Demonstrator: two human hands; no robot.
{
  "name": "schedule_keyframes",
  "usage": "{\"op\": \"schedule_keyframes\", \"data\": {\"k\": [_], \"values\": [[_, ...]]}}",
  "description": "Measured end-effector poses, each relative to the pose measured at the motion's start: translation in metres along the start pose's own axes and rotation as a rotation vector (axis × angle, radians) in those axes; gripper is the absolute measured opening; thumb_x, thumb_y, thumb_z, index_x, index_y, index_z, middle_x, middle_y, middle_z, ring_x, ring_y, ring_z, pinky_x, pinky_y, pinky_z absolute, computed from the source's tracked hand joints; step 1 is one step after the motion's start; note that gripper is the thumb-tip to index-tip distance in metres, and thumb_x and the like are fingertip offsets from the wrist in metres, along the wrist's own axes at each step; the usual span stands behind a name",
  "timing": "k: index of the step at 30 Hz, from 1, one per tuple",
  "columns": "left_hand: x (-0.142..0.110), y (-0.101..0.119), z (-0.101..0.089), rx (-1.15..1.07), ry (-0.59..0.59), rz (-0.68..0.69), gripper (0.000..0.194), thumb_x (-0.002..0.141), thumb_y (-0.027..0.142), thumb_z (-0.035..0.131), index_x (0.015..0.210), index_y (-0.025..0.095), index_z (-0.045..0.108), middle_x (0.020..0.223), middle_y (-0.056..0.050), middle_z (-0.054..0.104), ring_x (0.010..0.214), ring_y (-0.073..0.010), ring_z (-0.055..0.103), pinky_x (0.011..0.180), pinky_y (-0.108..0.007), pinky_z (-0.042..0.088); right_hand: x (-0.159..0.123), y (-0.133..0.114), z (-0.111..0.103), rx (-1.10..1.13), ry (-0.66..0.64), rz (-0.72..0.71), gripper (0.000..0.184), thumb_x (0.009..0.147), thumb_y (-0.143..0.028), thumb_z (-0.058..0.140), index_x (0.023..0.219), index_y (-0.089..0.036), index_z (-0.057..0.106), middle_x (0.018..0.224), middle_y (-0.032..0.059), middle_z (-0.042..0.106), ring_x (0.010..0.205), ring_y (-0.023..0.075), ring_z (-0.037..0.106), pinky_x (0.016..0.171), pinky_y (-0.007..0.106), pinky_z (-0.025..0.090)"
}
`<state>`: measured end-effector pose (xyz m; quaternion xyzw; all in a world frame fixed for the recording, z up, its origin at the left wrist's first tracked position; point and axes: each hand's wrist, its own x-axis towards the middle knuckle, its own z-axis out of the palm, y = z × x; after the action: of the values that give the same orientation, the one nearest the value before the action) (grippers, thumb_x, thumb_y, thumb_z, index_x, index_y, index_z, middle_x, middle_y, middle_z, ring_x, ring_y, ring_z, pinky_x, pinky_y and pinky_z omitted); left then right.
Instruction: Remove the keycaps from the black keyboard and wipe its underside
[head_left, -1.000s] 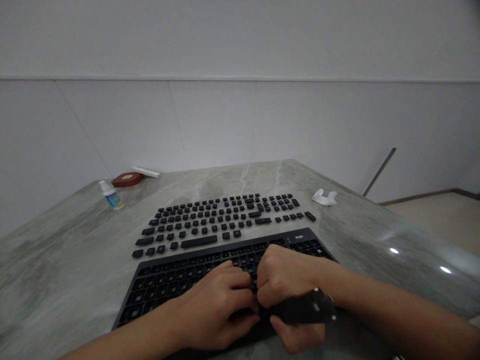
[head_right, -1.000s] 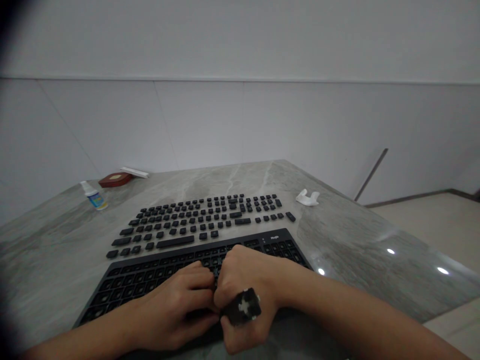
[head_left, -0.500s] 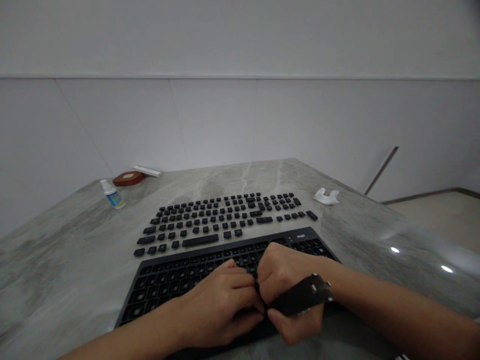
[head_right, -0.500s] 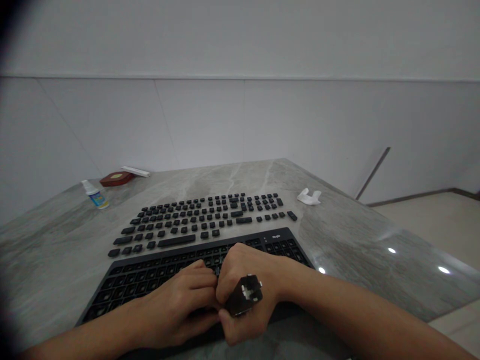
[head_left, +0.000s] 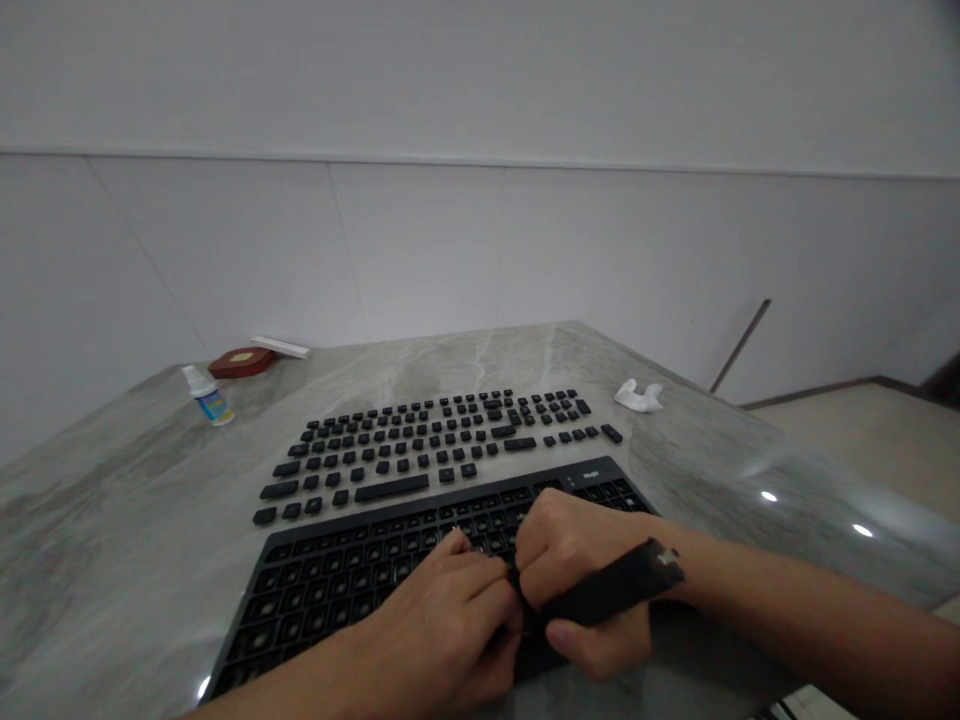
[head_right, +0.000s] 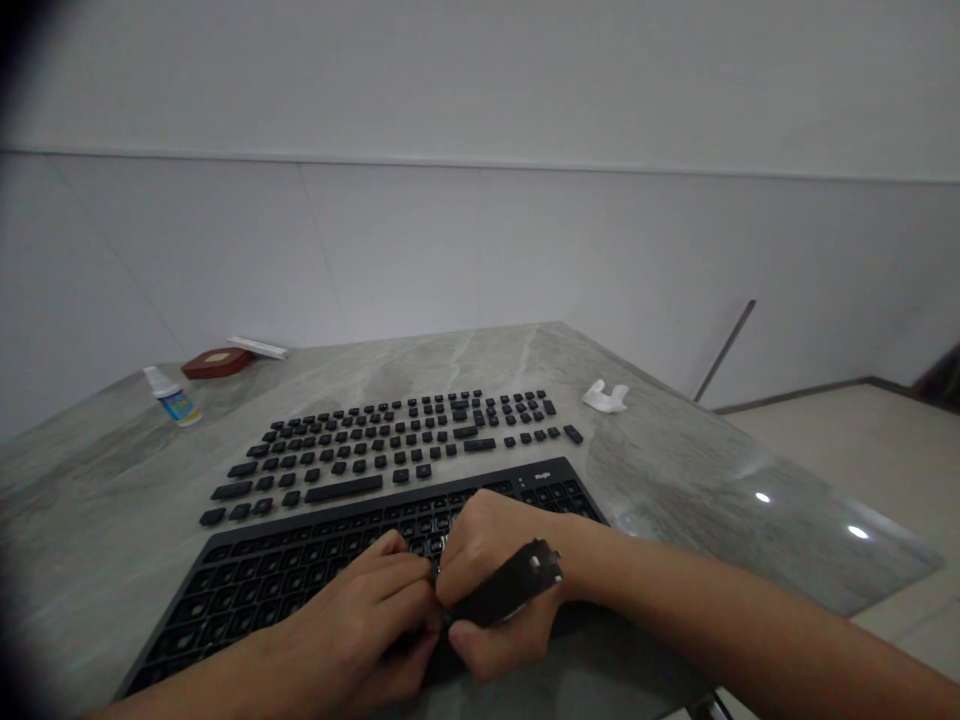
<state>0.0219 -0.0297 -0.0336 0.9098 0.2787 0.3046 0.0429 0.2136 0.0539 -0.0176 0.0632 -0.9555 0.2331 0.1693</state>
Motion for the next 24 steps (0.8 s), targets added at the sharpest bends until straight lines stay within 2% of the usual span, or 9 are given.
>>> {"op": "schedule_keyframes", "data": {"k": [5,10,16,20,22,24], "values": [[-0.001,0.0,0.0,0.008,-0.012,0.008,0.015,0.082,0.005,0.046,0.082,0.02,0.05,0.072,0.003,0.057,0.062,-0.0132,0.051,0.069,-0.031,0.035,-0.013,-0.008,0.011,-0.017,0.114,0.032,0.02,0.064,-0.034,0.041,0.067,-0.027,0.022,0.049,-0.0072,0.029,0.041,0.0133,0.03,0.04,0.03,0.026],[-0.001,-0.002,-0.003,-0.031,-0.101,-0.023,0.013,0.086,0.007,0.048,0.083,0.019,0.05,0.074,0.003,0.056,0.065,-0.0136,0.049,0.069,-0.032,0.034,-0.014,-0.015,0.012,-0.114,0.108,0.019,0.023,0.063,-0.031,0.042,0.068,-0.026,0.02,0.051,-0.0061,0.029,0.043,0.014,0.029,0.043,0.032,0.023],[0.0,-0.004,-0.01,-0.113,-0.172,-0.101,0.013,0.088,0.008,0.049,0.088,0.02,0.053,0.081,0.002,0.06,0.072,-0.014,0.054,0.072,-0.032,0.034,-0.014,-0.007,0.015,0.046,0.185,0.125,0.023,0.069,-0.031,0.043,0.06,-0.026,0.023,0.048,-0.0063,0.029,0.042,0.0115,0.029,0.043,0.028,0.026],[0.001,-0.003,-0.013,-0.147,-0.198,-0.127,0.012,0.091,0.009,0.048,0.091,0.019,0.054,0.085,0.0,0.063,0.076,-0.0152,0.057,0.073,-0.033,0.034,-0.013,-0.008,0.015,0.108,0.199,0.213,0.016,0.072,-0.031,0.044,0.06,-0.024,0.035,0.05,-0.0045,0.04,0.043,0.0112,0.038,0.045,0.025,0.033],[0.001,-0.003,-0.013,-0.168,-0.216,-0.145,0.013,0.092,0.009,0.047,0.092,0.019,0.055,0.087,-0.001,0.065,0.079,-0.0157,0.059,0.074,-0.033,0.035,-0.011,-0.011,0.014,0.12,0.229,0.206,0.008,0.07,-0.03,0.044,0.065,-0.023,0.043,0.053,-0.0038,0.046,0.045,0.0113,0.043,0.046,0.024,0.036],[0.001,-0.003,-0.012,-0.179,-0.226,-0.155,0.013,0.092,0.009,0.048,0.095,0.019,0.056,0.088,-0.001,0.065,0.08,-0.016,0.06,0.075,-0.033,0.036,-0.01,-0.015,0.013,0.131,0.258,0.183,0.009,0.067,-0.029,0.045,0.073,-0.022,0.048,0.055,-0.0049,0.047,0.045,0.0109,0.043,0.044,0.023,0.036]]}}
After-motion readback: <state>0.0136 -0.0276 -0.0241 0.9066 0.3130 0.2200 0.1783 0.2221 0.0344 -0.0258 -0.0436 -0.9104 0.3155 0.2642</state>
